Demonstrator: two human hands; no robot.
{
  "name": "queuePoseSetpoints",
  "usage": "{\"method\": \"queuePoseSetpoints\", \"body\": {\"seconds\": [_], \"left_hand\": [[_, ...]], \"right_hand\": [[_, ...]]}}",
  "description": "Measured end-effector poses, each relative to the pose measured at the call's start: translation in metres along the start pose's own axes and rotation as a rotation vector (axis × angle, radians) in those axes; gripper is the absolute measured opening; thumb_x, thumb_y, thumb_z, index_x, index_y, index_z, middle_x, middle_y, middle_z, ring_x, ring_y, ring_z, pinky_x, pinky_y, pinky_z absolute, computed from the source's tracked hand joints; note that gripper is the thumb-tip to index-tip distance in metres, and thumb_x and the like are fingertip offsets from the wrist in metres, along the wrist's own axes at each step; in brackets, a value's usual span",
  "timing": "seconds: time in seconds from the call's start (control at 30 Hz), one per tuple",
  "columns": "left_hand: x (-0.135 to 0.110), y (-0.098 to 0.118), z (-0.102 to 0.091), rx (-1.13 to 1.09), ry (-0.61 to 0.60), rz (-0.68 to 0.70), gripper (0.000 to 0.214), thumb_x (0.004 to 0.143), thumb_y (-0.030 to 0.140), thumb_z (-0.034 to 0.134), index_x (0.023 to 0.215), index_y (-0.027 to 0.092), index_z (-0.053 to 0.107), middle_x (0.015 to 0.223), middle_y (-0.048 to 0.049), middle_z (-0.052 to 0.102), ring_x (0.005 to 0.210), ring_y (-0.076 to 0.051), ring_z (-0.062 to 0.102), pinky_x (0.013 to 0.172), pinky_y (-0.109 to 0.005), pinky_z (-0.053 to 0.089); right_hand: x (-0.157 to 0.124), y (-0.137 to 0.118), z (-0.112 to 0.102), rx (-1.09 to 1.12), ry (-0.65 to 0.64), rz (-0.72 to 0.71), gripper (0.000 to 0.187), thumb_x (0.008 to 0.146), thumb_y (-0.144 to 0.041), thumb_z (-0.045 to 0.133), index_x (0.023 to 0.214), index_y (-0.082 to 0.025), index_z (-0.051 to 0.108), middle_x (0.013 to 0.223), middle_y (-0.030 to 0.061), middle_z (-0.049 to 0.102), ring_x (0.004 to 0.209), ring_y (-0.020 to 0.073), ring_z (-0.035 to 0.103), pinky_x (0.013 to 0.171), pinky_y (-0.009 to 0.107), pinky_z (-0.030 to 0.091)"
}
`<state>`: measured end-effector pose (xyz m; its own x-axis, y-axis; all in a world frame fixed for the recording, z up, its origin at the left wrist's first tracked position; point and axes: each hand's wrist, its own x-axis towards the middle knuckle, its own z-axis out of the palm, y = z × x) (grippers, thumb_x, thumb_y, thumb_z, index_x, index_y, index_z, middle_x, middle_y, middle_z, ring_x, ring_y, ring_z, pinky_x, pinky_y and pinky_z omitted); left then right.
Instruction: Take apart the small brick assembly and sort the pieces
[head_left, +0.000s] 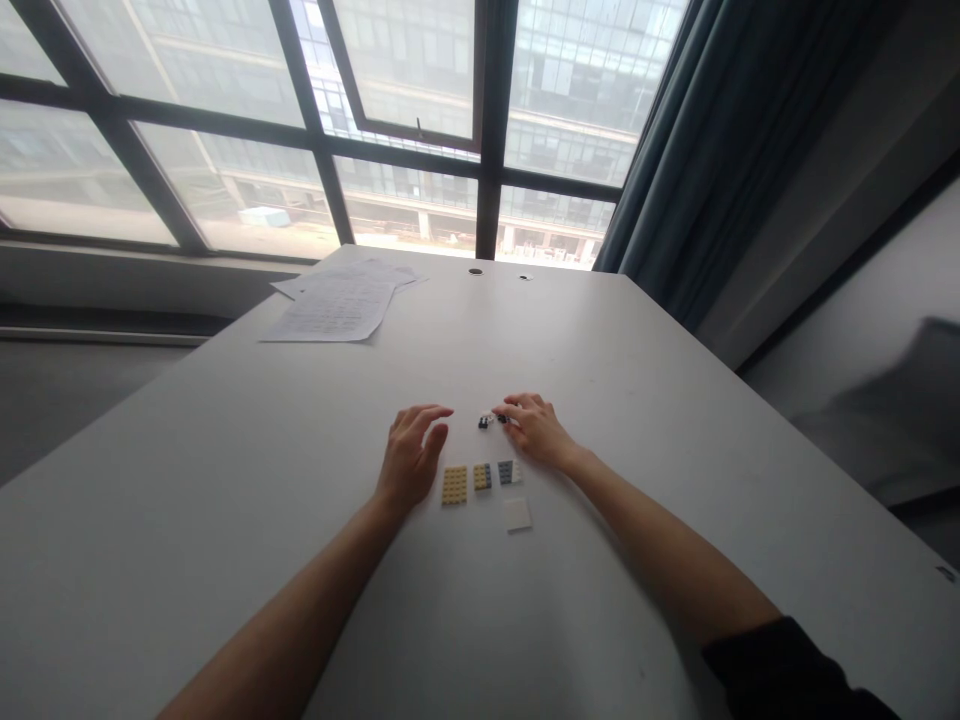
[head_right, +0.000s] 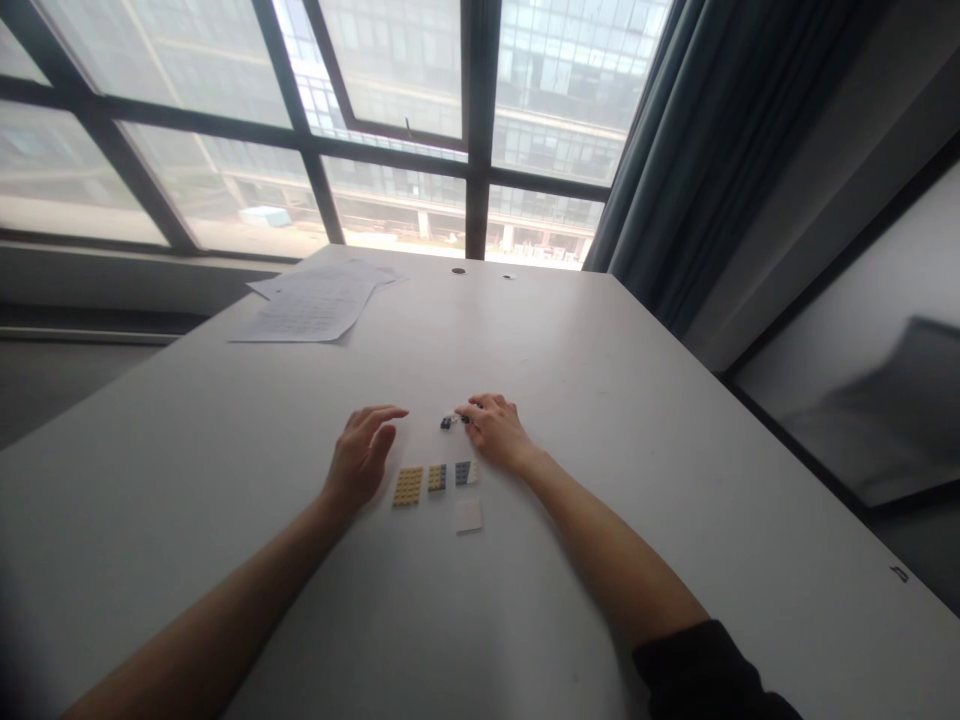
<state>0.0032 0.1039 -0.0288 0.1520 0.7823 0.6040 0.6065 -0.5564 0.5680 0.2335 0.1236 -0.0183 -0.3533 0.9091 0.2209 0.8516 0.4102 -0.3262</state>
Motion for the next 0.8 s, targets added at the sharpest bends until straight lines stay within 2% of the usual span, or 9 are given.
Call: {"method": "queuePoseSetpoints", "body": {"seconds": [0.17, 0.33, 0.43, 0.53, 0.67, 0.8], "left_hand": [[0.0, 0.001, -0.001, 0.012, 0.0, 0.002, 0.044, 0.095, 0.05, 0.032, 0.101, 0.02, 0.063, 0.104, -0.0067, 0.063, 0.103, -0.022, 0.053, 0.093, -0.039, 0.041], [0.0, 0.001, -0.001, 0.012, -0.002, -0.001, 0.045, 0.095, 0.051, 0.031, 0.099, 0.02, 0.064, 0.103, -0.0072, 0.063, 0.101, -0.023, 0.053, 0.091, -0.039, 0.041], [0.001, 0.001, -0.001, 0.017, -0.002, -0.007, 0.047, 0.094, 0.052, 0.031, 0.099, 0.02, 0.064, 0.103, -0.0074, 0.064, 0.101, -0.023, 0.054, 0.091, -0.039, 0.041], [0.001, 0.001, 0.0, 0.015, 0.002, 0.001, 0.046, 0.094, 0.051, 0.032, 0.097, 0.02, 0.065, 0.102, -0.0072, 0.064, 0.101, -0.022, 0.054, 0.091, -0.039, 0.041], [0.001, 0.001, 0.0, 0.007, 0.007, 0.012, 0.043, 0.095, 0.049, 0.033, 0.094, 0.02, 0.065, 0.101, -0.007, 0.064, 0.1, -0.022, 0.054, 0.09, -0.038, 0.041], [0.001, 0.0, 0.0, 0.012, 0.0, 0.006, 0.043, 0.095, 0.048, 0.033, 0.094, 0.02, 0.065, 0.101, -0.0073, 0.065, 0.1, -0.022, 0.054, 0.09, -0.038, 0.042]], "right_hand": [[-0.003, -0.009, 0.003, 0.007, -0.045, -0.1, 0.037, 0.088, -0.019, 0.05, 0.12, -0.035, 0.06, 0.129, 0.0042, 0.052, 0.122, 0.0234, 0.038, 0.1, 0.045, 0.032], [-0.001, -0.01, 0.002, 0.005, -0.035, -0.062, 0.037, 0.089, -0.019, 0.051, 0.121, -0.034, 0.059, 0.129, 0.0042, 0.052, 0.123, 0.0229, 0.038, 0.1, 0.043, 0.031], [0.0, -0.008, 0.002, -0.041, -0.041, -0.086, 0.033, 0.09, -0.023, 0.05, 0.119, -0.034, 0.061, 0.128, 0.0044, 0.053, 0.122, 0.0229, 0.038, 0.101, 0.043, 0.03], [0.0, -0.004, 0.004, -0.071, 0.003, -0.074, 0.03, 0.093, -0.027, 0.048, 0.118, -0.031, 0.063, 0.127, 0.006, 0.054, 0.121, 0.0232, 0.039, 0.1, 0.043, 0.03], [-0.004, 0.005, 0.004, -0.058, 0.046, -0.047, 0.027, 0.089, -0.025, 0.053, 0.113, -0.027, 0.065, 0.125, 0.0072, 0.055, 0.119, 0.0237, 0.042, 0.1, 0.043, 0.031], [-0.01, 0.016, -0.001, -0.003, 0.08, -0.005, 0.028, 0.086, -0.022, 0.057, 0.112, -0.027, 0.065, 0.125, 0.0066, 0.056, 0.12, 0.0239, 0.043, 0.1, 0.044, 0.032]]}}
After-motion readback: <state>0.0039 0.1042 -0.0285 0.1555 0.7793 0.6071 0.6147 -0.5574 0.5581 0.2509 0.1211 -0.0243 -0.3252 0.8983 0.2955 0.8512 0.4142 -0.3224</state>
